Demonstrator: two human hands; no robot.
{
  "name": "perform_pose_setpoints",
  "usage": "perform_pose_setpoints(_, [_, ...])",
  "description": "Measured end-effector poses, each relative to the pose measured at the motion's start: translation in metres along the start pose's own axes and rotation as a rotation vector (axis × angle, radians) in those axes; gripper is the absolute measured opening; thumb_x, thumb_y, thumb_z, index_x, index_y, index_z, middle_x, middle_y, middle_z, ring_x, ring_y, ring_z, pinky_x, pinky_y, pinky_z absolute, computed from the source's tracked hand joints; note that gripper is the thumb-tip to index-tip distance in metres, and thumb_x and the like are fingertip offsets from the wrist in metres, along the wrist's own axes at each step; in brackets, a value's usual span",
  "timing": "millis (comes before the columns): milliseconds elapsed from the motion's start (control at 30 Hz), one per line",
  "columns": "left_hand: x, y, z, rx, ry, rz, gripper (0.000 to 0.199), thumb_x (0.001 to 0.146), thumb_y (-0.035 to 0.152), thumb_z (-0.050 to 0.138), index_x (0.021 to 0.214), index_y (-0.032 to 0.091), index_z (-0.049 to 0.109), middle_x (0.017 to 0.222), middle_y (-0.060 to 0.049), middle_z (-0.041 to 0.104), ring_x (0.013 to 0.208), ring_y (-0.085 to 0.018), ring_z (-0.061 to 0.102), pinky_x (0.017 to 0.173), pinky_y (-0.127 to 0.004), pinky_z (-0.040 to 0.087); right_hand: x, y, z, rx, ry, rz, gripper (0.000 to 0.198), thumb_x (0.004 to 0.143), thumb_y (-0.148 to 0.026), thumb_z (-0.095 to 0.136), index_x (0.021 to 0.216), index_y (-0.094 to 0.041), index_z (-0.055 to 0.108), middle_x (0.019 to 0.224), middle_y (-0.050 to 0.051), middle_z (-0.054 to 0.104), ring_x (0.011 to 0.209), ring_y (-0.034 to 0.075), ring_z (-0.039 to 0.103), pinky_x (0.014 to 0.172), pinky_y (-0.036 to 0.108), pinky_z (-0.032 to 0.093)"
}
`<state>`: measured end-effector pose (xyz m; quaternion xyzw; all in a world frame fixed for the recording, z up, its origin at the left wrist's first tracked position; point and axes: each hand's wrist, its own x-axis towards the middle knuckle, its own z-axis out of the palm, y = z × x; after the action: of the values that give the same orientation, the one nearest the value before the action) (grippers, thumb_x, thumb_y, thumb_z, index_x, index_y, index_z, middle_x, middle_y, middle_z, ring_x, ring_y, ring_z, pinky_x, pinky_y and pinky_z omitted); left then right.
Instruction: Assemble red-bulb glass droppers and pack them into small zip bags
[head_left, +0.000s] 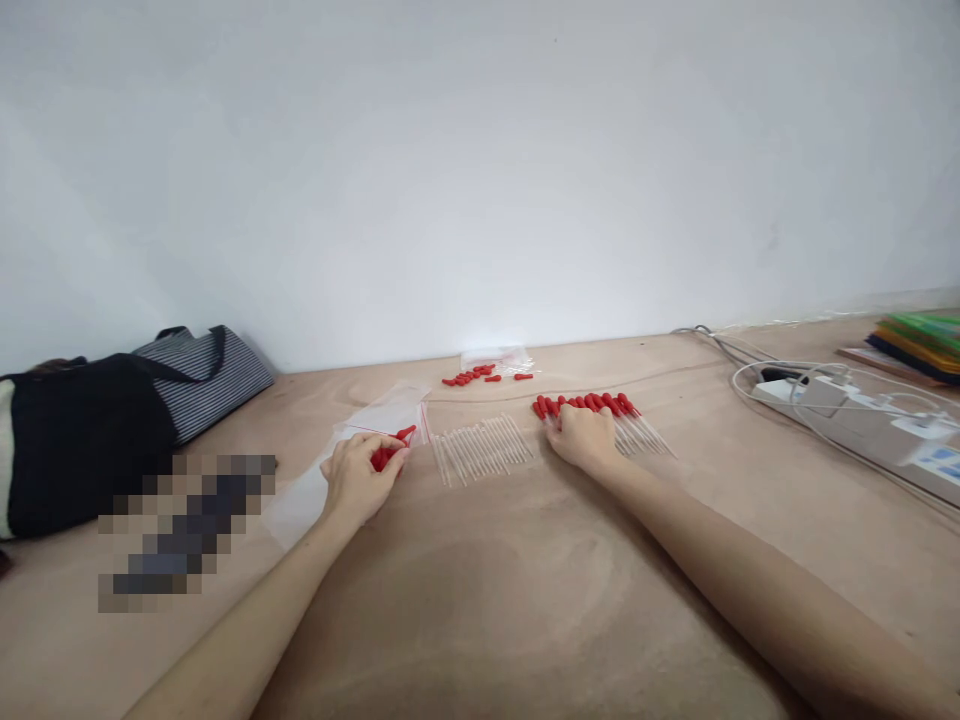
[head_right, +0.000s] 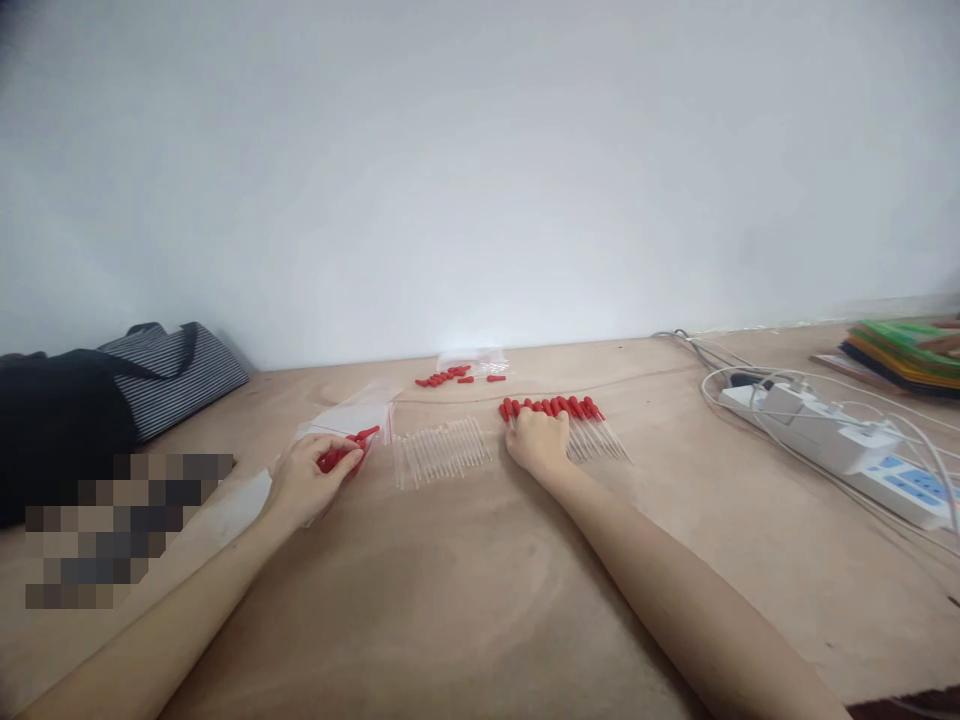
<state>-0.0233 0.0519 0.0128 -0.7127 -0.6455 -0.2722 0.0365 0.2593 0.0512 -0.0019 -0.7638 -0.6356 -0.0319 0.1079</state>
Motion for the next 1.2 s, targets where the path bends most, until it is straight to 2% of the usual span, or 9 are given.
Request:
perform_pose_setpoints(200, [0.001,0.001,0.0,0.028,0.0,-0.011,0.016,0.072,0.035,0.054,0.075,0.024,0.065,0.088,-0.004,0.062,0.09,-0.027,0.051,0.075,-0.039,0.034,-0.004,-0.008,-0.004,0.055,-0.006,-0.056,0.028,0.081,-0.025,0.036,0.094,-0.013,0.057,0.09,0.012,0.064,0.088,0.023,0.055,0.079,0.036,0.024])
perform_pose_setpoints(333, [0.002,0.0,-0.001,0.058,0.022,-0.056,0.015,0.072,0.034,0.055,0.075,0.024,0.066,0.088,-0.006,0.062,0.091,-0.029,0.051,0.072,-0.04,0.033,0.0,-0.028,-0.004,0.077,-0.096,-0.083,0.03,0.078,-0.036,0.042,0.082,-0.015,0.062,0.09,0.012,0.064,0.089,0.023,0.056,0.079,0.035,0.028])
perform_pose_setpoints(500, [0.005,-0.009,-0.004,0.115,0.037,-0.086,0.016,0.073,0.033,0.053,0.078,0.025,0.067,0.094,-0.008,0.061,0.095,-0.033,0.048,0.074,-0.046,0.033,0.014,-0.041,-0.003,0.104,-0.218,-0.033,0.031,0.074,-0.038,0.048,0.087,-0.014,0.062,0.092,0.014,0.063,0.088,0.025,0.057,0.076,0.036,0.032])
perform_pose_setpoints(600, [0.017,-0.012,-0.008,0.144,-0.003,-0.08,0.02,0.075,0.034,0.051,0.083,0.026,0.067,0.102,-0.009,0.06,0.099,-0.035,0.047,0.075,-0.049,0.033,0.02,-0.044,-0.003,0.131,-0.271,-0.026,0.027,0.073,-0.034,0.049,0.086,-0.014,0.063,0.093,0.013,0.063,0.09,0.025,0.056,0.079,0.038,0.032])
perform_pose_setpoints(700, [0.038,-0.009,-0.009,0.176,-0.13,-0.086,0.024,0.075,0.037,0.05,0.087,0.026,0.067,0.105,-0.009,0.06,0.102,-0.034,0.047,0.078,-0.05,0.032,0.022,-0.046,-0.004,0.165,-0.304,-0.024,0.025,0.072,-0.032,0.051,0.085,-0.014,0.063,0.094,0.013,0.062,0.091,0.026,0.055,0.081,0.04,0.031])
perform_pose_setpoints(833, [0.066,-0.001,0.001,0.202,-0.252,-0.111,0.021,0.063,0.042,0.062,0.071,0.023,0.069,0.087,-0.012,0.066,0.095,-0.037,0.051,0.077,-0.053,0.032,0.022,-0.048,-0.006,0.207,-0.307,-0.027,0.022,0.071,-0.028,0.051,0.08,-0.013,0.063,0.09,0.013,0.064,0.088,0.026,0.056,0.081,0.041,0.032])
perform_pose_setpoints(1000, [0.085,0.009,0.014,0.208,-0.323,-0.166,0.018,0.052,0.031,0.071,0.045,0.018,0.061,0.057,-0.011,0.064,0.079,-0.037,0.057,0.071,-0.053,0.035,0.012,-0.038,-0.02,0.265,-0.233,-0.084,0.024,0.076,-0.026,0.043,0.065,-0.014,0.06,0.077,0.011,0.064,0.082,0.023,0.057,0.073,0.033,0.035])
perform_pose_setpoints(1067, [0.085,0.015,0.011,0.189,-0.294,-0.153,0.016,0.056,0.029,0.068,0.048,0.017,0.062,0.058,-0.011,0.064,0.081,-0.036,0.057,0.071,-0.051,0.037,0.004,-0.029,-0.027,0.301,-0.189,-0.123,0.024,0.078,-0.025,0.04,0.065,-0.014,0.057,0.077,0.01,0.064,0.08,0.021,0.057,0.069,0.029,0.035])
perform_pose_setpoints(1200, [0.055,0.037,0.001,0.076,-0.198,-0.006,0.019,0.076,0.031,0.05,0.083,0.019,0.064,0.085,-0.008,0.066,0.092,-0.027,0.054,0.076,-0.038,0.04,-0.018,-0.004,-0.031,0.442,-0.13,-0.228,0.018,0.083,-0.022,0.035,0.074,-0.016,0.05,0.072,0.006,0.062,0.068,0.014,0.056,0.061,0.022,0.036])
